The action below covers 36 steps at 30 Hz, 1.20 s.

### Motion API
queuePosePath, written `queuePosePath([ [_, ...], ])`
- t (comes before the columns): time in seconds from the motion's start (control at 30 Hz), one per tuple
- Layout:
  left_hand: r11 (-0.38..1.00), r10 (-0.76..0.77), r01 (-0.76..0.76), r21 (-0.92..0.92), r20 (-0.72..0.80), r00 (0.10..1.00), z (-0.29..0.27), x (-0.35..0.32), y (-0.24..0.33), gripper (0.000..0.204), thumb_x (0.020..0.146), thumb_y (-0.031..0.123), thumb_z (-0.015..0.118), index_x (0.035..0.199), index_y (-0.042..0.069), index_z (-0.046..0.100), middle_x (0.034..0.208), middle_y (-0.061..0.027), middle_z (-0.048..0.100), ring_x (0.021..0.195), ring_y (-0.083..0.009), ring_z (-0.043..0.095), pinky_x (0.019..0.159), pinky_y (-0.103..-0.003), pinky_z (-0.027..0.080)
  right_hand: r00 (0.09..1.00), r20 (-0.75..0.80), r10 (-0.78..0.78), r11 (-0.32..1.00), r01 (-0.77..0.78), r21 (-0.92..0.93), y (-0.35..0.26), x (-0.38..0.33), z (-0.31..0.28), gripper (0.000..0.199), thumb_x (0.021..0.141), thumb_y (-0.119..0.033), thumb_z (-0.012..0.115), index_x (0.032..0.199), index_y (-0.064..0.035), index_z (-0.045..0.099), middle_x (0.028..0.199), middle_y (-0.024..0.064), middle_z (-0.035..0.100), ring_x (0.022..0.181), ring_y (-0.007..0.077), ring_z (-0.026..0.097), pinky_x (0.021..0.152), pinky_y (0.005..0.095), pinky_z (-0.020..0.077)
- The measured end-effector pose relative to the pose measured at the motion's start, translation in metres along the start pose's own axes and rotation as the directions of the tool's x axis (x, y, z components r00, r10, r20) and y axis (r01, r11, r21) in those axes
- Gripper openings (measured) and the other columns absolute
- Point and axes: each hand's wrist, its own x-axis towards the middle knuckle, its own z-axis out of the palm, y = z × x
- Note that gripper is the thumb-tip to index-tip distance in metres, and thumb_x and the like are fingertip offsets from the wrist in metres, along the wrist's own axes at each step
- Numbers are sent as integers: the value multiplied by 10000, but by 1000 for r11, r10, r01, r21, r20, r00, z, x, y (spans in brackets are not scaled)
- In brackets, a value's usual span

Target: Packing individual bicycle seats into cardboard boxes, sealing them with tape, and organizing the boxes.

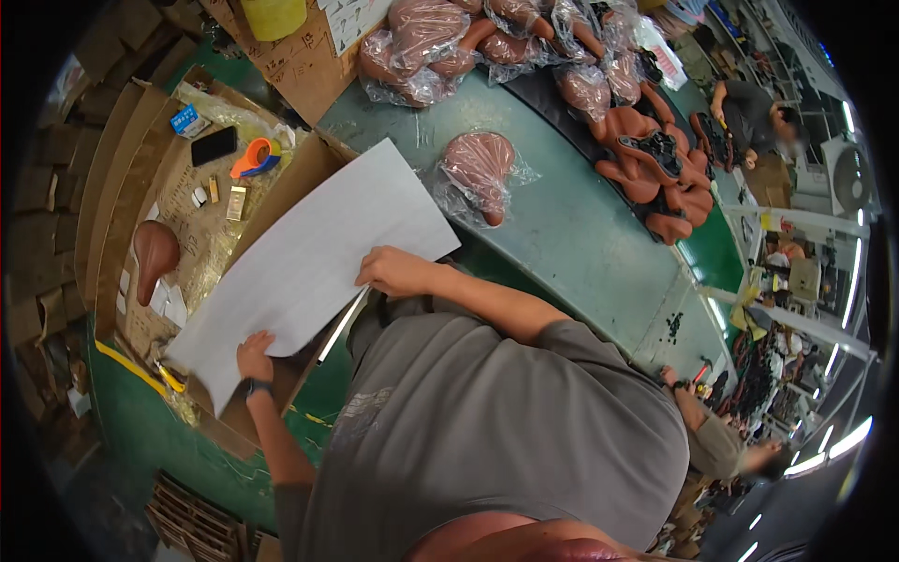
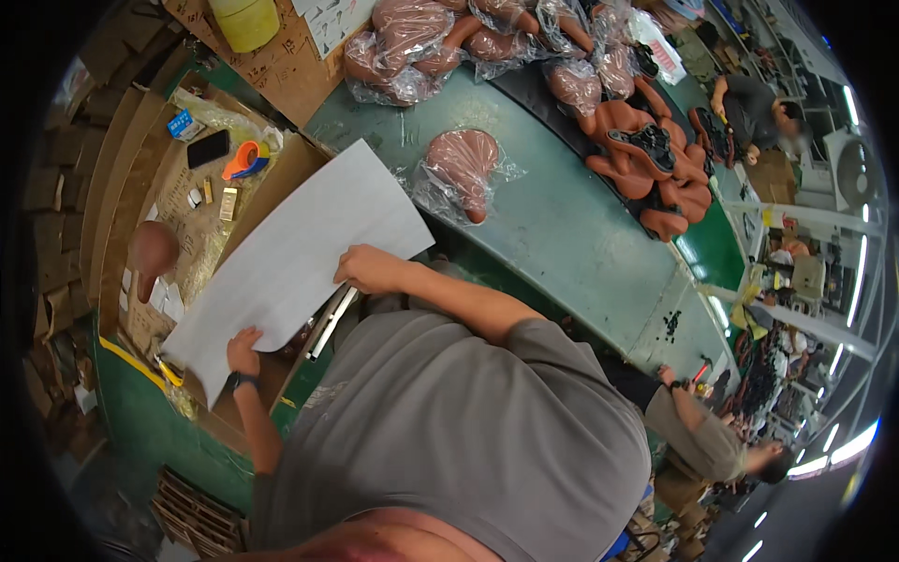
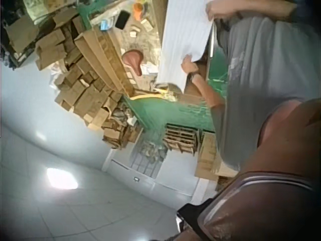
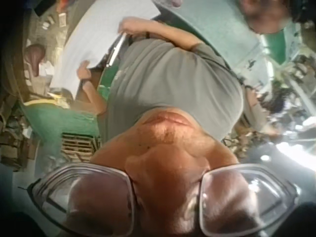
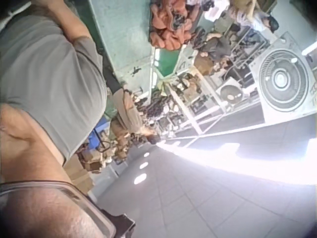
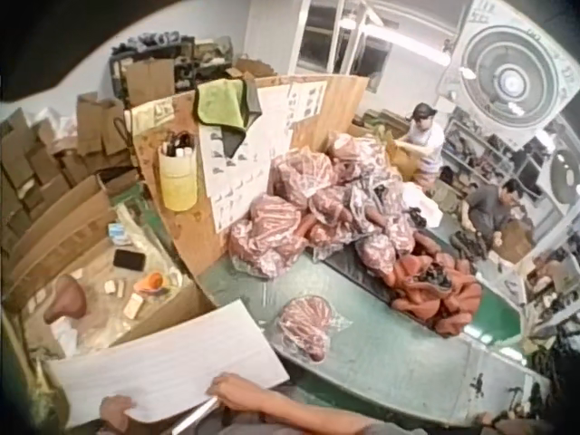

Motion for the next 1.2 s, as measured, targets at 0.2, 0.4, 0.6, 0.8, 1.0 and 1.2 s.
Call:
queuePosePath([
  [0.2,870,-486,430,240,277,829,-30,68,151,982,896,-21,701,1756,282,338,1803,-164,348,1632,-410,373,1273,-686,360,268,-870,414,653,-753,79,106,-125,-91,899,891,-266,879,1635,-30,432,1452,316,618,1278,471,644,1113,561,511],
  [0.4,710,-209,-190,-678,-461,863,-107,156,474,480,1025,-8,689,1503,27,661,1378,-134,771,1195,-235,766,950,-335,616,56,-169,984,128,-881,456,227,-176,-108,1352,812,-286,943,1774,-38,26,1533,341,543,1382,414,595,1098,550,536],
  [0.6,-90,-40,-46,-995,-43,998,-86,234,629,829,994,198,855,1672,8,418,1518,-181,649,1430,-288,610,1187,-437,497,732,-279,622,465,-59,883,213,-220,-191,1225,853,-248,937,1789,-85,164,1684,237,471,1503,323,552,1194,455,508],
  [0.8,-463,119,111,-879,63,991,-66,224,591,746,979,231,801,1616,11,479,1576,-159,605,1442,-333,604,1250,-486,458,262,-735,625,528,-835,151,381,-303,-370,1183,796,-518,977,1647,58,391,1432,324,662,1303,487,676,1096,506,551],
  [1.0,809,18,106,-578,204,979,-91,164,555,336,1096,356,638,1156,34,715,1156,-91,724,1115,-209,698,1014,-401,567,-2,-755,655,-379,-866,-327,540,-381,-380,757,1092,-435,558,1782,-398,249,1521,388,522,1254,535,671,956,658,581],
  [1.2,153,-54,115,-981,108,993,-89,108,506,578,1053,310,791,1500,-22,635,1429,-104,716,1359,-231,625,1189,-391,499,89,-633,769,-92,-965,-247,431,-307,-252,1097,932,-291,793,1802,-339,127,1500,420,505,1230,545,705,1000,643,594],
])
